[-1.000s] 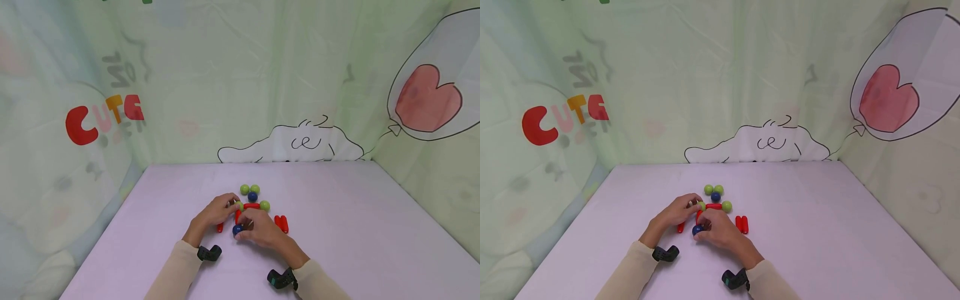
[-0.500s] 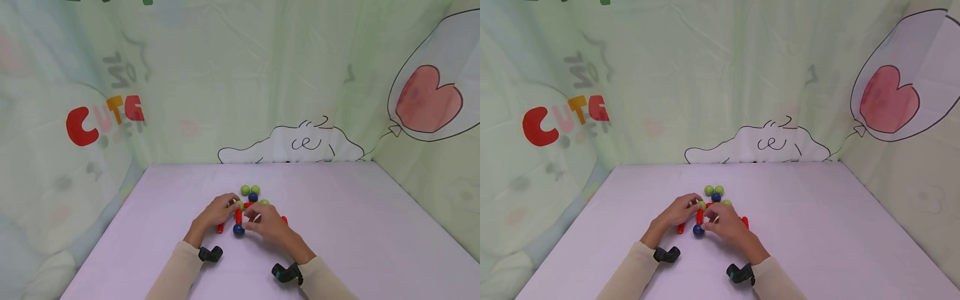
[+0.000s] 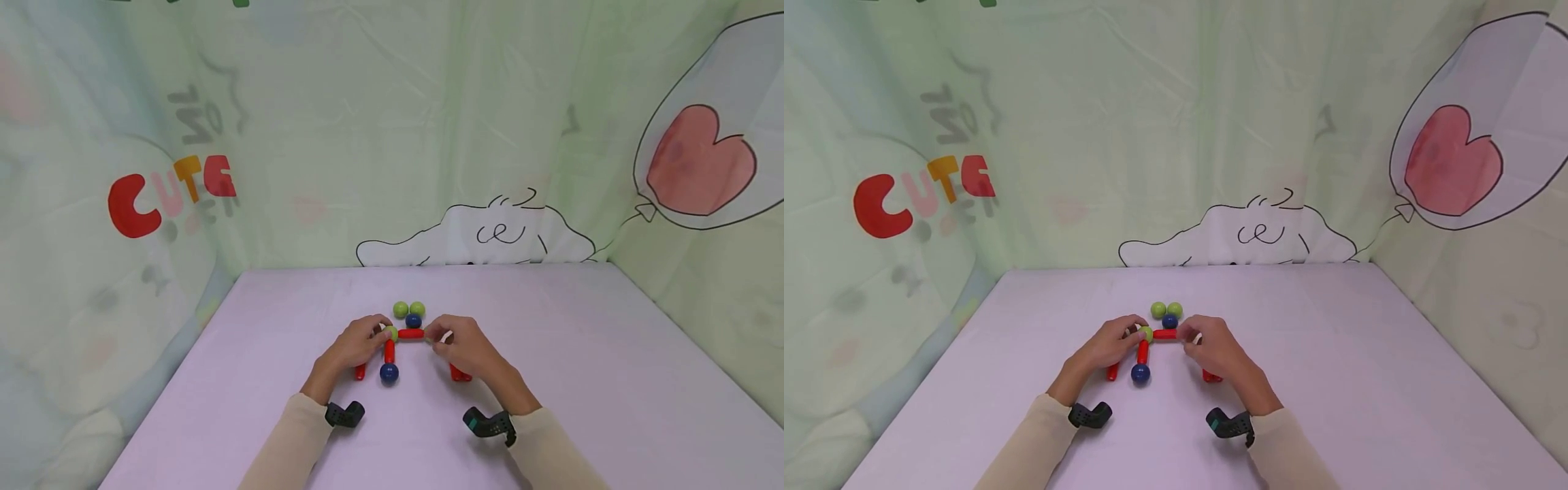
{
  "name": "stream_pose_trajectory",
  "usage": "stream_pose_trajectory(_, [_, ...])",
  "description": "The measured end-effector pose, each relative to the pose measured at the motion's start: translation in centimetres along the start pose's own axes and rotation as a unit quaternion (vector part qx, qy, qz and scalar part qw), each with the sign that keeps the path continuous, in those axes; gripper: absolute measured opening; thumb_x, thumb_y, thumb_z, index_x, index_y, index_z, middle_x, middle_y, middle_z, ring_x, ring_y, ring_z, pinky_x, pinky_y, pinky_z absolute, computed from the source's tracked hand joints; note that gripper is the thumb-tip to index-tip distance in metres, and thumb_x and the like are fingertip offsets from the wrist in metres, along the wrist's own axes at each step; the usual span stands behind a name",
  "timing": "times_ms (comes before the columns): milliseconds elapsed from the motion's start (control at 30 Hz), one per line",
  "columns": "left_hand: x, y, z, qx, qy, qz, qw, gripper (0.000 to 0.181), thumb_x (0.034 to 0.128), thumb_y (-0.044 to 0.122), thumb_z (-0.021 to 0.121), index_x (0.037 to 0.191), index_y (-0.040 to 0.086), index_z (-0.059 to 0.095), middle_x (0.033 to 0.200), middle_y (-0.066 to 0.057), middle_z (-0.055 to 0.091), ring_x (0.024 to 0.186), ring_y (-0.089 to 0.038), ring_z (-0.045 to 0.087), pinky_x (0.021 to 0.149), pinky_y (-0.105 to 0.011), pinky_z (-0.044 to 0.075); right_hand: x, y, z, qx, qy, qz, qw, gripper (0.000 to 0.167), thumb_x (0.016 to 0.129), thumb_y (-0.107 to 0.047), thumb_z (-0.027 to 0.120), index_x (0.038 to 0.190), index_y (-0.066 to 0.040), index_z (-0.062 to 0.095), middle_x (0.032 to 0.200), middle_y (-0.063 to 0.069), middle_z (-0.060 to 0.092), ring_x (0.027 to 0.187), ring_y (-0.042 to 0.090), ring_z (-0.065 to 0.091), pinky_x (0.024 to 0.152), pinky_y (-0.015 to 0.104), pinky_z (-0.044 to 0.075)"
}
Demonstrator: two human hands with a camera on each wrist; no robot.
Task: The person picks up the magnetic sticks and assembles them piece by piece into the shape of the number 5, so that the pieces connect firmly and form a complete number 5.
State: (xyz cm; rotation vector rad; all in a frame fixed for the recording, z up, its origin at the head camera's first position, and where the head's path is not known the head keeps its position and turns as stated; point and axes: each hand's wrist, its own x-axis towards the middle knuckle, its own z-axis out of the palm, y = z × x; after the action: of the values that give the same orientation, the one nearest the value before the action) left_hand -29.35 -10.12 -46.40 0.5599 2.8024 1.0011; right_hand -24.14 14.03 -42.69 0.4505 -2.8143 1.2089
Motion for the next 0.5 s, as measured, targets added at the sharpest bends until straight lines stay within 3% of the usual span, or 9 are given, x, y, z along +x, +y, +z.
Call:
stream_pose_trajectory(267, [0.0,-0.1,-0.1,-0.005,0.003,0.000,1.0000,0.028,0.1041,0.032,0.058,0.129,0.020,0.063,0.110,-0.002,0.063,0.095,-0.019,0.056,0.085,-0.041,0.048,0.1,0.7,-1.0,-0.033,-0.033,0.050,0.9977,0.022,0.088,0.002,0.065,0.101,-0.013,0.075,0.105,0.004,0.066,0.092,0.023,0.058,0.081,0.039,0.055])
stream_pose_trajectory(500, [-0.1,0.0,-0.1,-0.006,0.007,0.001,1.0000,0.027,0.1040,0.032,0.058,0.128,0.021,0.064,0.109,-0.002,0.063,0.095,-0.019,0.056,0.085,-0.040,0.048,-0.1,1.3,-1.6,-0.051,-0.071,0.073,0.9935,0.027,0.084,0.003,0.064,0.097,-0.017,0.076,0.119,0.007,0.064,0.114,0.030,0.055,0.086,0.047,0.056])
